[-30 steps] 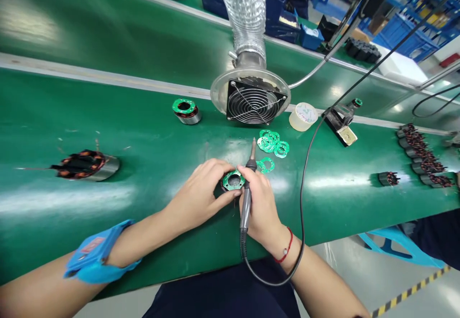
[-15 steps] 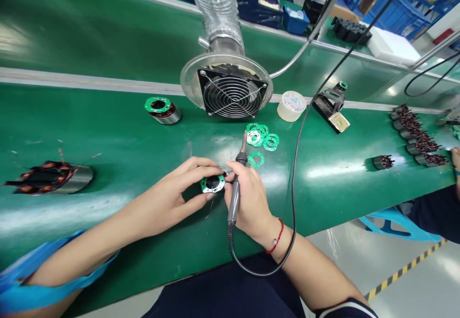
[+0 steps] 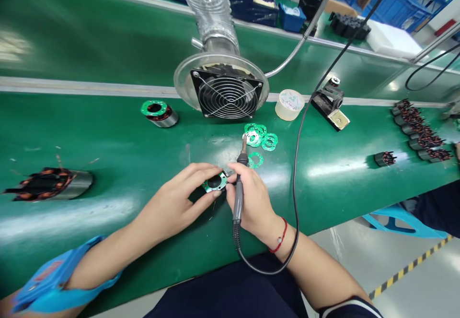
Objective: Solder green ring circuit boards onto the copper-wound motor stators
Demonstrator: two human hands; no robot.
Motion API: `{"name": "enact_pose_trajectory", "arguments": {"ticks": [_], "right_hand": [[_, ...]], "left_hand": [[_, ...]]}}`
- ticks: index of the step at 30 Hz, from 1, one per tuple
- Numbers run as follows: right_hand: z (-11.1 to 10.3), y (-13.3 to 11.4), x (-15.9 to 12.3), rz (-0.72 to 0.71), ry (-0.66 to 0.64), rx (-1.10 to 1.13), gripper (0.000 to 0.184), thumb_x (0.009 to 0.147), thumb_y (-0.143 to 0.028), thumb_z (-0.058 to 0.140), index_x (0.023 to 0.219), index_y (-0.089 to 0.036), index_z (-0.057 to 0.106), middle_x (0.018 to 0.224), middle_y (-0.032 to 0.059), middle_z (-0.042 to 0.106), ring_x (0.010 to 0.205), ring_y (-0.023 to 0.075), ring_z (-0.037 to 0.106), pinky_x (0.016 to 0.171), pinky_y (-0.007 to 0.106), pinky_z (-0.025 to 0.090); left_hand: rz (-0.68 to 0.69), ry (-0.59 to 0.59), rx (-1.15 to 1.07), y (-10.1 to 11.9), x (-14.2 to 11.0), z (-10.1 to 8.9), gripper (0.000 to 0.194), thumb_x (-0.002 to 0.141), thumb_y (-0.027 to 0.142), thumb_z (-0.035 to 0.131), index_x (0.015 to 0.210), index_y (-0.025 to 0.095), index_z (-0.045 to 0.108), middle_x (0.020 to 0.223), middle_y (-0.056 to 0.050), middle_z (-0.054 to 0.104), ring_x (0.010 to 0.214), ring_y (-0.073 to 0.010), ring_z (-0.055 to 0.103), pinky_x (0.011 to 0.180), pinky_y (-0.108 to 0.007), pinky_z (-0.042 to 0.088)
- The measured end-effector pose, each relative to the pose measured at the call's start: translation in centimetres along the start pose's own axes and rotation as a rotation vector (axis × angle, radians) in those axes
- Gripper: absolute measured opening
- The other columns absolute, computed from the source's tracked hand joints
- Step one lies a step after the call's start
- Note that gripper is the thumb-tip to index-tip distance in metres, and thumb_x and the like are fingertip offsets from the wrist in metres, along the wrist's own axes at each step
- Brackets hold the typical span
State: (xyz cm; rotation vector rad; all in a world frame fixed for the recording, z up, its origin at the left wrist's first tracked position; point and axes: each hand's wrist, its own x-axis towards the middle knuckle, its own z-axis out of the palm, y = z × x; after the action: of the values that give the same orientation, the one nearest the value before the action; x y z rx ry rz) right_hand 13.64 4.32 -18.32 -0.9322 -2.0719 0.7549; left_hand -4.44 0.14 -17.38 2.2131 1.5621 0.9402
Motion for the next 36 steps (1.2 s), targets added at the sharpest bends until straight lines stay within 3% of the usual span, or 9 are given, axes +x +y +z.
{"name": "enact_pose_trajectory", "arguments": {"ticks": [4,7,9,13,16,18,24,31,36], "right_hand": [[0.0,-0.1,0.1,0.003,0.002,-0.039,0.043,0.089,-0.011,0.05,0.13,-0.022,0.041,0.094,0.0031,0.062,0.089,0.0157,0.063,0.085,0.033,0.053],[-0.6,-0.7,0.7,-0.038,-0.038,-0.125,0.051,0.086,-0.012,0.05,0.135,-0.019,0.039,0.11,0.0093,0.06,0.1,0.0203,0.059,0.091,0.039,0.051],[-1.1,-1.2,1.4,-0.088,-0.135,-0.169,0.056,0.083,-0.012,0.051,0.137,-0.017,0.037,0.125,0.0133,0.056,0.112,0.0243,0.055,0.097,0.045,0.048],[-1.8,-1.5,2.6,-0.174,-0.337,-0.13,0.057,0.085,-0.011,0.054,0.139,-0.016,0.035,0.133,0.0135,0.055,0.122,0.0238,0.053,0.104,0.044,0.043],[-1.8,-1.0,2.7,-0.157,-0.304,-0.106,0.052,0.089,-0.016,0.059,0.136,-0.019,0.037,0.128,0.0107,0.059,0.118,0.0223,0.056,0.1,0.042,0.045],[-1.7,-0.6,2.7,-0.147,-0.28,-0.097,0.055,0.088,-0.018,0.062,0.136,-0.021,0.036,0.13,0.0104,0.059,0.12,0.0231,0.055,0.101,0.042,0.045],[-1.4,0.2,2.8,-0.158,-0.294,0.002,0.053,0.09,-0.022,0.064,0.136,-0.022,0.037,0.13,0.0089,0.058,0.12,0.0208,0.056,0.101,0.039,0.047],[0.6,-0.4,1.8,-0.207,-0.032,-0.241,0.044,0.09,-0.037,0.064,0.124,-0.018,0.045,0.107,0.0105,0.065,0.094,0.0248,0.062,0.082,0.041,0.051],[0.7,-0.9,1.8,-0.28,-0.056,-0.214,0.053,0.091,-0.026,0.06,0.137,-0.017,0.036,0.134,0.0142,0.056,0.123,0.027,0.052,0.099,0.044,0.044]], "left_hand": [[-0.044,-0.006,-0.009,0.1,0.0,0.3,0.033,0.096,0.025,0.05,0.127,0.013,0.048,0.118,-0.01,0.056,0.108,-0.0202,0.057,0.089,-0.035,0.051],[-0.122,-0.05,-0.014,-0.2,-0.3,0.4,0.059,0.086,0.032,0.065,0.133,0.01,0.037,0.121,-0.014,0.052,0.11,-0.0252,0.055,0.089,-0.04,0.051],[-0.138,-0.071,0.026,-0.5,-0.6,0.3,0.068,0.078,0.033,0.071,0.131,0.008,0.037,0.121,-0.016,0.05,0.109,-0.0286,0.052,0.088,-0.045,0.049],[-0.192,-0.192,0.092,-1.1,-0.8,-0.9,0.042,0.08,0.031,0.065,0.115,0.012,0.05,0.107,-0.013,0.056,0.098,-0.0299,0.052,0.082,-0.047,0.044],[-0.252,-0.353,0.029,-1.7,-0.5,-2.6,0.016,0.088,0.03,0.049,0.091,0.017,0.058,0.093,-0.007,0.06,0.088,-0.0264,0.054,0.079,-0.044,0.04],[-0.26,-0.397,-0.07,-2.0,-0.2,-3.6,0.023,0.091,0.03,0.04,0.083,0.018,0.058,0.087,-0.005,0.06,0.082,-0.0222,0.054,0.077,-0.039,0.04],[-0.422,-0.298,-0.365,-2.1,0.4,-3.7,0.03,0.087,0.042,0.045,0.083,0.018,0.062,0.082,-0.003,0.061,0.073,-0.016,0.053,0.065,-0.028,0.04],[-0.558,-0.065,-0.597,-1.2,1.0,-2.1,0.033,0.079,0.046,0.055,0.081,0.014,0.062,0.077,-0.004,0.062,0.07,-0.0146,0.055,0.066,-0.026,0.043],[-0.595,-0.069,-0.587,-1.0,1.2,-2.1,0.036,0.076,0.048,0.056,0.079,0.013,0.062,0.073,-0.004,0.061,0.066,-0.0142,0.053,0.063,-0.026,0.042]]}}
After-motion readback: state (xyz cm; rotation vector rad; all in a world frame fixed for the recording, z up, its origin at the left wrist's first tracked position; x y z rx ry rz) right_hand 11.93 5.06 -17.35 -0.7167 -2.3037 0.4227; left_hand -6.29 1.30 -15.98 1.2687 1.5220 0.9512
